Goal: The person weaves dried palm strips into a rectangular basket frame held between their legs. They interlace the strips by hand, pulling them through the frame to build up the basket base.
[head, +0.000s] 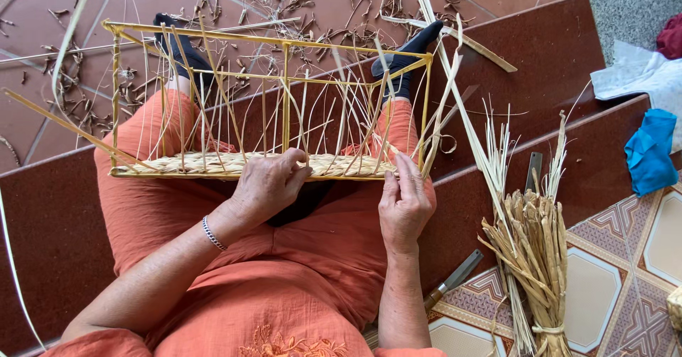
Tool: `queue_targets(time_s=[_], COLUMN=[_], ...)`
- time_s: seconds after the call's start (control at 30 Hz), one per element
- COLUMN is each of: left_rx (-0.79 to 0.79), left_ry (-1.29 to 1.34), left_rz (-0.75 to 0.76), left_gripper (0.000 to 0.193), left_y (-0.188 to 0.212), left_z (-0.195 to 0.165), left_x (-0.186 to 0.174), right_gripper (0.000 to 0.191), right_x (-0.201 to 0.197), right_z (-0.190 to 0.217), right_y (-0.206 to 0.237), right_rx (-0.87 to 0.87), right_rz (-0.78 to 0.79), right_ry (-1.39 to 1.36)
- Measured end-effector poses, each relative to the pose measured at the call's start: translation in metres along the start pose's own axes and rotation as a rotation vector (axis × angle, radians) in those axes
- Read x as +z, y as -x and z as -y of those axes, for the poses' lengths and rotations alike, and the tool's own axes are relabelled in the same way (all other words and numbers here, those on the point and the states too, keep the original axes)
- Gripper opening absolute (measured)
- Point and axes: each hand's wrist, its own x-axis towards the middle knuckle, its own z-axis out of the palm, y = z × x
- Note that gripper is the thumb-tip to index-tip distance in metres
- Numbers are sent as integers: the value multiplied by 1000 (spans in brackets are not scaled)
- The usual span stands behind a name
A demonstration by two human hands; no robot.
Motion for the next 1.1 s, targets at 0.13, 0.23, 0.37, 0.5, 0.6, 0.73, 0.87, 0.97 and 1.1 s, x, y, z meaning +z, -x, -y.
queue_targets(time_s=[0.13, 0.23, 0.37, 0.5, 0.6, 0.73, 0.87, 0.97, 1.1], left_rx=[-11, -35, -10, -12, 75, 167, 119, 68, 125], left_ry=[-30, -81, -113, -140, -104, -60, -133, -141, -145], left_rz=[1, 14, -56, -85, -131, -114, -57, -14, -76], left_gripper=[15, 16, 18, 16, 16, 14, 14, 16, 15], left_y=[2, -2, -17, -31, -31, -23, -31, -48, -61], left_z=[3, 6, 12, 17, 17, 18, 21, 23, 24], left_x=[3, 5, 5, -1, -8, -18, -20, -20, -21], right_gripper=[22, 18, 19, 36, 43, 41, 36, 37, 52], right_x=[1, 4, 11, 17, 28, 45, 55, 58, 58], right_z=[0, -7, -31, -58, -69, -82, -93, -93, -79], right_y=[6, 21, 28, 22, 20, 19, 3, -18, -34], right_rx=[-43, -22, 127, 300, 473, 664, 620, 717, 719], right_rz=[-52, -126, -208, -170, -53, -24, -15, 3, -86], right_ry=[-52, -105, -71, -321, -493, -859, -1033, -1038, -873])
